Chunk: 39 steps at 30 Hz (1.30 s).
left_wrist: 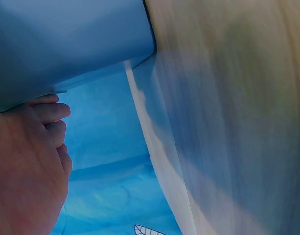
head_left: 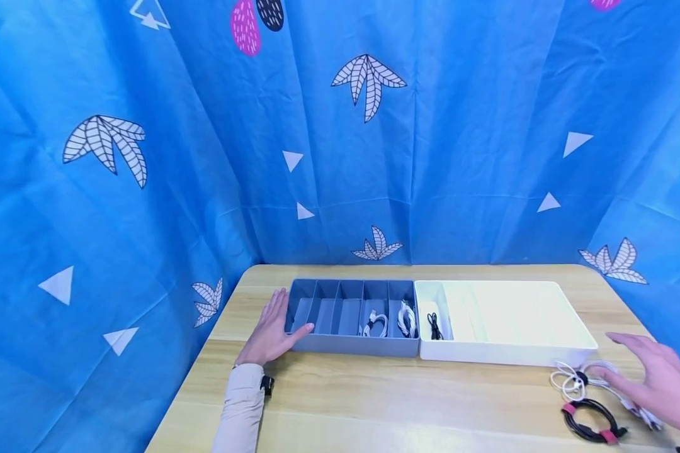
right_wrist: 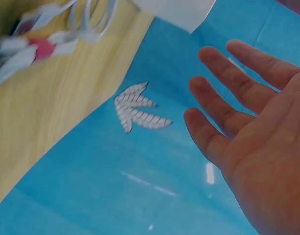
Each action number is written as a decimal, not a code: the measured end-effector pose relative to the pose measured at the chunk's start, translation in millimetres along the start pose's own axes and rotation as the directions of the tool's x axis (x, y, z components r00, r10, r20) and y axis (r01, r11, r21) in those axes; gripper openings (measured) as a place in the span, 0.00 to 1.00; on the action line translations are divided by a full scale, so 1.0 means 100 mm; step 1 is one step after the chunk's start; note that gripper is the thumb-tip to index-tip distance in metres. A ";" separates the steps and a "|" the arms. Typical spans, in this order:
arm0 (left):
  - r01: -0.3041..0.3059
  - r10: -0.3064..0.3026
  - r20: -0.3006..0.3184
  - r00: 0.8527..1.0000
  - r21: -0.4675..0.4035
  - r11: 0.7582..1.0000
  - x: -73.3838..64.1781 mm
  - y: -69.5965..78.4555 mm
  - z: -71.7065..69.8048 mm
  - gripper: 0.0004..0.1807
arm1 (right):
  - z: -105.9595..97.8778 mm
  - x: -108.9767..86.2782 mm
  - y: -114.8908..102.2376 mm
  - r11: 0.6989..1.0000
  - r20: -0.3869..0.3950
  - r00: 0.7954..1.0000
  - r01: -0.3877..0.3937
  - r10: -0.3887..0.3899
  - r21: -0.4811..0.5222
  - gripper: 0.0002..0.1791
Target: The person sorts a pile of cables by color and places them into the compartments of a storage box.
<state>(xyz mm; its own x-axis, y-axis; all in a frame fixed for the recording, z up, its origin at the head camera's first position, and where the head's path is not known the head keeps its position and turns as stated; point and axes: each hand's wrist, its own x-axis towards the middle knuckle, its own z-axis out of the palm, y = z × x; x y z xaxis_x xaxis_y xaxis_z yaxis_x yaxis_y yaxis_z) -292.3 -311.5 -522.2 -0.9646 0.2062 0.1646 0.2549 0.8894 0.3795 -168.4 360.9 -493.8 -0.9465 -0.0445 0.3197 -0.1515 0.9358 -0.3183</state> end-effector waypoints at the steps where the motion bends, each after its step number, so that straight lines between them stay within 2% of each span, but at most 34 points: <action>1: 0.000 0.000 -0.002 1.000 -0.003 1.000 0.00 0.00 0.00 0.59 | 0.00 -0.02 0.03 1.000 -0.013 1.000 -0.011 0.011 -0.001 0.42; 12: -0.004 0.004 -0.011 1.000 0.000 1.000 0.00 -0.01 0.00 0.59 | 0.12 -0.21 0.39 0.998 -0.126 0.990 -0.056 0.058 0.018 0.42; 15: 0.001 -0.001 -0.006 1.000 0.007 1.000 0.00 -0.01 0.00 0.60 | 0.15 -0.24 0.44 0.998 -0.122 0.990 -0.064 0.064 0.009 0.41; 23: 0.016 -0.015 0.007 1.000 -0.006 1.000 0.02 -0.03 0.01 0.60 | 0.20 -0.25 0.46 0.995 0.028 0.995 -0.095 0.095 -0.013 0.42; 28: 0.004 -0.004 -0.007 1.000 0.003 1.000 0.03 -0.02 0.01 0.60 | 0.25 -0.22 0.46 0.998 0.027 0.998 -0.055 0.056 -0.020 0.41; 31: 0.001 -0.001 -0.009 1.000 -0.006 1.000 0.02 0.00 0.00 0.60 | 0.29 -0.20 0.46 0.997 0.052 0.997 -0.054 0.057 -0.057 0.41; 39: 0.018 -0.018 -0.007 1.000 0.008 1.000 0.03 -0.03 0.03 0.61 | 0.36 -0.11 0.43 0.993 0.188 0.977 -0.088 0.102 -0.078 0.45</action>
<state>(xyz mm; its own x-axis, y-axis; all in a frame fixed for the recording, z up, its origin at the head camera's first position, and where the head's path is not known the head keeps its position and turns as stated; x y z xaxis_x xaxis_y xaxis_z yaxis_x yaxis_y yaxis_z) -295.7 -312.1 -525.2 -0.9685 0.1873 0.1640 0.2369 0.8961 0.3752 -175.0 388.7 -542.9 -0.9936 -0.0141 0.1123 -0.0446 0.9606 -0.2744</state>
